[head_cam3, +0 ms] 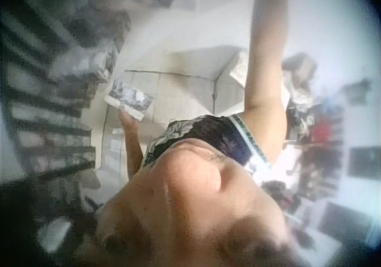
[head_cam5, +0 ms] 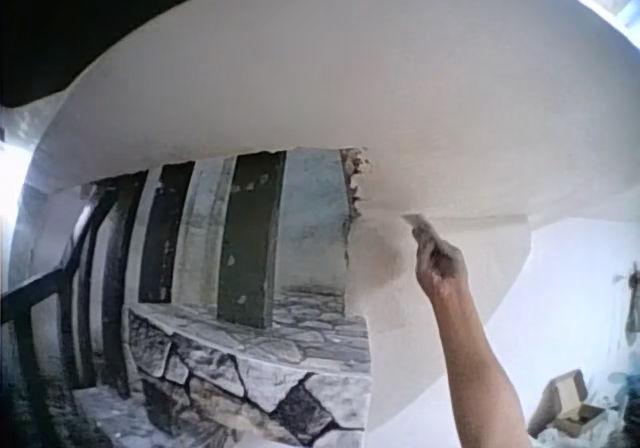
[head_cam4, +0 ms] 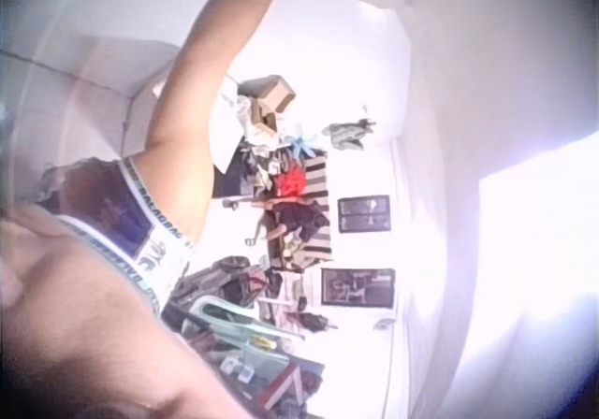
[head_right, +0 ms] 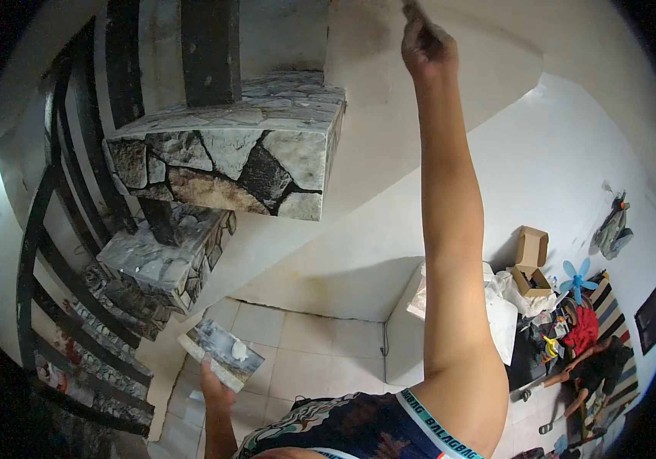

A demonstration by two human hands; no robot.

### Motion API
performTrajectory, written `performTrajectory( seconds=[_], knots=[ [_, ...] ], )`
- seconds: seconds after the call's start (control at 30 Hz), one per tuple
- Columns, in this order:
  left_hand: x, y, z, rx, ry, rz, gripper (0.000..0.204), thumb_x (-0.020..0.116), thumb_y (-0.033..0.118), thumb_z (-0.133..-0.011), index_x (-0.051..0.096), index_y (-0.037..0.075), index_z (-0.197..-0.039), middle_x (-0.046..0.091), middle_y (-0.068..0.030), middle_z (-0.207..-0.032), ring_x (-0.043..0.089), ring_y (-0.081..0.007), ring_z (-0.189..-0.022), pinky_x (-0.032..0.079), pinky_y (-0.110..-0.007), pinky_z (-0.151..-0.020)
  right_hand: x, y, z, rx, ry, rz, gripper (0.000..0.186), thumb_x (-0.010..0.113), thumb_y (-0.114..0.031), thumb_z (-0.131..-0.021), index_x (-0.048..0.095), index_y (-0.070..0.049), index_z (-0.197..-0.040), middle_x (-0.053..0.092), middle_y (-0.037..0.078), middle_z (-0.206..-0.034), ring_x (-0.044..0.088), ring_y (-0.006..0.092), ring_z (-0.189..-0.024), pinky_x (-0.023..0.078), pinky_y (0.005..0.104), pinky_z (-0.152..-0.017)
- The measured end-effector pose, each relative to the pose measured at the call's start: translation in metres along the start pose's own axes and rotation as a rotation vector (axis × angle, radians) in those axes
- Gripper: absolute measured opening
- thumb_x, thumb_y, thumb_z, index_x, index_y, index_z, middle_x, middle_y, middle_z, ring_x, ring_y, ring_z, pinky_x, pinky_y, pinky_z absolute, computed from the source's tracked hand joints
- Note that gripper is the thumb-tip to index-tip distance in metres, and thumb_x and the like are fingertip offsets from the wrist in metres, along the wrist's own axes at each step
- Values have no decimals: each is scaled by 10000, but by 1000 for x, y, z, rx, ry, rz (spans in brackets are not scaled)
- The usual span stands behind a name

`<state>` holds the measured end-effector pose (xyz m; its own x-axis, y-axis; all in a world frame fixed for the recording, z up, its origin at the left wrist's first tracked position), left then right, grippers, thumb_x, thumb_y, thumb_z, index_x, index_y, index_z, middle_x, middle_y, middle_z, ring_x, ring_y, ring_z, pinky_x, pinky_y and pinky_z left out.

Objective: Apply plaster to a stone-textured wall surface using a putty knife and a hawk.

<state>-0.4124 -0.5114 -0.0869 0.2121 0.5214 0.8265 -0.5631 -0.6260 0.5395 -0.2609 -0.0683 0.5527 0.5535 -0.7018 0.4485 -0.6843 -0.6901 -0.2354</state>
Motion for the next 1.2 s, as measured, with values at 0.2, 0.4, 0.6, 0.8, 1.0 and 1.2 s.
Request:
performTrajectory(
  seconds=[0.2,0.4,0.6,0.8,1.0,1.2],
  knots=[
    [32,13,1,40,41,-51,485,476,246,-942,369,2,-1348,478,-147,-1292,488,-304,-1186,401,-444,-998,-17,42,-28,-67,25,1236,398,464,-16,-909,386,131,-1271,525,238,-1213,614,240,-914,576,258,-742],
    [55,-15,-8,-22,-25,-103,479,509,245,-936,393,-3,-1330,503,-138,-1268,517,-284,-1144,429,-423,-961,7,-10,-64,-30,223,195,330,342,63,-899,484,147,-1184,546,265,-1214,576,325,-1052,579,316,-800],
    [34,-3,-11,25,31,-80,451,511,225,-937,410,-8,-1310,514,-137,-1253,528,-284,-1128,439,-422,-949,4,-5,14,5,-53,50,343,339,7,-944,406,195,-1222,525,288,-1198,570,313,-1085,558,290,-858],
    [63,6,-11,-6,10,-140,464,504,233,-942,389,0,-1326,499,-133,-1274,522,-292,-1139,433,-430,-961,-12,90,-26,-163,264,387,328,372,-19,-949,446,129,-1233,531,228,-1229,558,284,-1060,527,320,-868],
    [61,-11,-20,-52,-23,-126,489,519,249,-931,382,11,-1336,491,-135,-1278,504,-287,-1161,428,-429,-966,30,-26,-5,4,2,143,329,398,-33,-972,408,124,-1261,491,207,-1259,529,248,-1093,528,272,-853],
    [70,7,-18,4,2,-171,478,511,245,-934,386,5,-1327,502,-145,-1252,518,-283,-1142,439,-420,-952,-25,49,-4,-146,295,681,478,493,-206,-953,394,116,-1292,493,232,-1296,535,253,-1147,453,269,-935]
  ],
)
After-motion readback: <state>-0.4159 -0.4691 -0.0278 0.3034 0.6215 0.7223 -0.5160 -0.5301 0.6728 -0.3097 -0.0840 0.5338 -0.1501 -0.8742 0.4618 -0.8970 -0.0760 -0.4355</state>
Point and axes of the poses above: each hand's wrist, its own z-axis away from the middle knuckle, its own x-axis out of the palm, y = z × x, the point moved 6 cm from there along -z, towards the middle knuckle
